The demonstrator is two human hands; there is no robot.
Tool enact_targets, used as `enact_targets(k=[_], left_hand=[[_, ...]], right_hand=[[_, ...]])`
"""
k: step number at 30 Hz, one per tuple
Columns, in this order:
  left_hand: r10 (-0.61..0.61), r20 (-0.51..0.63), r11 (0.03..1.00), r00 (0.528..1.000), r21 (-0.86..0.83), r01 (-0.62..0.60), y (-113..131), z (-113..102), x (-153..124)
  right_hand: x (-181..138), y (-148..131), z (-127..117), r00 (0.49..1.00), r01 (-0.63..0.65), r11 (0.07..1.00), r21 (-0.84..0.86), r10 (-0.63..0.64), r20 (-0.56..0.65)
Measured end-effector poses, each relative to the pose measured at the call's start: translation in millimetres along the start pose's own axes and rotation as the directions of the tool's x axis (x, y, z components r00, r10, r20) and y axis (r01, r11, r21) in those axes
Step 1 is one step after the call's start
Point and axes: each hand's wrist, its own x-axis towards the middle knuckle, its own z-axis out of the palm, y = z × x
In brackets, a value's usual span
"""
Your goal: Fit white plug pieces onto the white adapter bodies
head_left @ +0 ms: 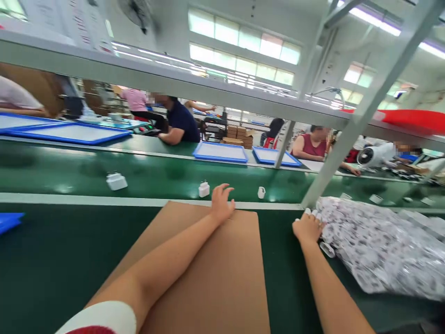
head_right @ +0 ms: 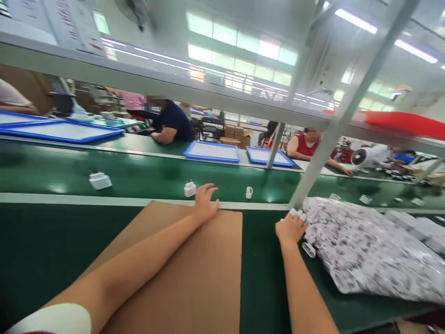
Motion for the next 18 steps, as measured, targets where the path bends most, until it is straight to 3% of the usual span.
enact_targets(k=[4,8,12,18], left_hand=[[0.007,0.026,1.0,1.0,0.003,-0.007,-6,0,0],[-0.012,0.066,0.999,0.998,-0.035,0.015,-9,2,-2],[-0.046,0.125,0.997,0.991,-0.06,0.054,-10,3,-2],[-0.123,0.215,0.988,0.969,-0.064,0.139,-12,1,0]], right_hand=[[24,14,21,0.996,0.09,0.991,-0.099,-0.089,0.01],[22,13,27,0.976,0.217,0.97,-0.107,-0.216,0.017],[8,-7,18,0.93,0.366,0.931,0.014,-0.366,0.042],[-20,-24,8,0.894,0.398,0.885,0.242,-0.433,0.112]])
